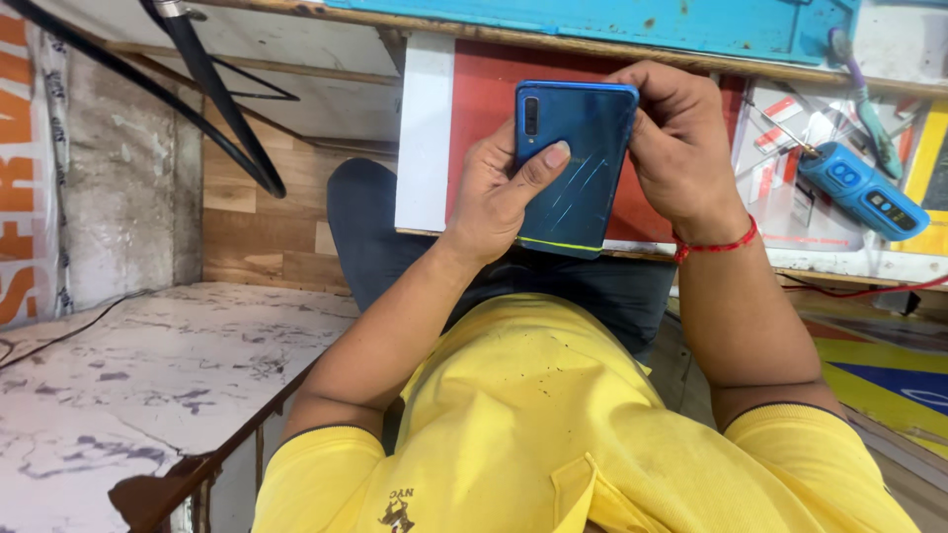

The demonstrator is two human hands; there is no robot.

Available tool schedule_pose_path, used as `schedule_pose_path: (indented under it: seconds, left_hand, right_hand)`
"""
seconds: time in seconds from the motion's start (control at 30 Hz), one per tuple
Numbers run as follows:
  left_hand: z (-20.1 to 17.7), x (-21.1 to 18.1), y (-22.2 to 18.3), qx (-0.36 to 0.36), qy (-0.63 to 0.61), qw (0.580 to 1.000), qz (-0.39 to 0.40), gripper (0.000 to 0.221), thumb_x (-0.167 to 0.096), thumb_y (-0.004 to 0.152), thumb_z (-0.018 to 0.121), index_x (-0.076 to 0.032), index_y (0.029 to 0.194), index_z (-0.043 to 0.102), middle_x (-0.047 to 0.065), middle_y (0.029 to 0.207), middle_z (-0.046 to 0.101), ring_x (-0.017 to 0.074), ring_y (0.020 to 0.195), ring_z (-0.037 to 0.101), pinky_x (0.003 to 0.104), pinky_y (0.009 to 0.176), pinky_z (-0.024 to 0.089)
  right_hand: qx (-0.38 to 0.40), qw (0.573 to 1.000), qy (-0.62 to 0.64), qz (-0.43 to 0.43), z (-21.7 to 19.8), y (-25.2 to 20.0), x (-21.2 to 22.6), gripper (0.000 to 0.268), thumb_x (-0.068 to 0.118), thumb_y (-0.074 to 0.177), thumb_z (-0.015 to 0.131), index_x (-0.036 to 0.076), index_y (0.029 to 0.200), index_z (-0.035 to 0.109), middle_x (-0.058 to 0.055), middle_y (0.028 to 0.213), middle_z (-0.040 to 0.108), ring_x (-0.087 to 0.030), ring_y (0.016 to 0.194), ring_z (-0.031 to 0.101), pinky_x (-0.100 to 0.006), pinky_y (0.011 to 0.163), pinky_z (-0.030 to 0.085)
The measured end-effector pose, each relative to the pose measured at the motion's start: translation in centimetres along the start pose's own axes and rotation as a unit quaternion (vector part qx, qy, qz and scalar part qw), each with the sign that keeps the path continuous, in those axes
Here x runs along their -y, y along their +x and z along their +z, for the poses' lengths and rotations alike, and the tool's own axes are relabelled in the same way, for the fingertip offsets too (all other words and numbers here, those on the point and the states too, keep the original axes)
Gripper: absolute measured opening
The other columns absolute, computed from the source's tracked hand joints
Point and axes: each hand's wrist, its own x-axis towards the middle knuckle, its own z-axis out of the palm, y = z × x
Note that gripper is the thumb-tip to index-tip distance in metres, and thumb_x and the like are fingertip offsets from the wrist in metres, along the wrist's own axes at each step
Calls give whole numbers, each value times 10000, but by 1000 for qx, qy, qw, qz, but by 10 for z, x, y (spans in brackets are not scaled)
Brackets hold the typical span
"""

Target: The person repairs a smartphone by first using a screwdriver to remove screws from the back cover. They then apply a sealant from a tube along the edges of the phone's internal frame. Finally, they reattach the back cover and secure it with rubber bands while wiping the surface with a tissue.

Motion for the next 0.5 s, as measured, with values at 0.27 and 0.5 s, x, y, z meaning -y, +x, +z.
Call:
schedule_pose_path:
  seconds: [0.27, 0.5]
  left_hand:
    - [7, 9, -10, 4, -3, 1000, -16, 246, -169, 1072, 685, 3, 1248, 694, 36, 1113, 736, 94, 1009, 665, 276, 928, 556]
    - [30, -8, -23, 11, 198, 977, 76, 207, -183, 1109, 682, 3, 1198, 682, 3, 1144, 633, 60, 1046, 630, 222, 929, 530]
  right_hand:
    - [1, 993, 112, 30, 0, -12, 11, 176, 145, 1081, 669, -17, 1145, 693, -59, 1027, 730, -92, 909, 682, -230, 823, 558]
    - [26, 980, -172, -93, 3, -33, 33, 254, 175, 1024, 754, -55, 989, 653, -53, 855, 560, -79, 704, 491, -199, 604, 359]
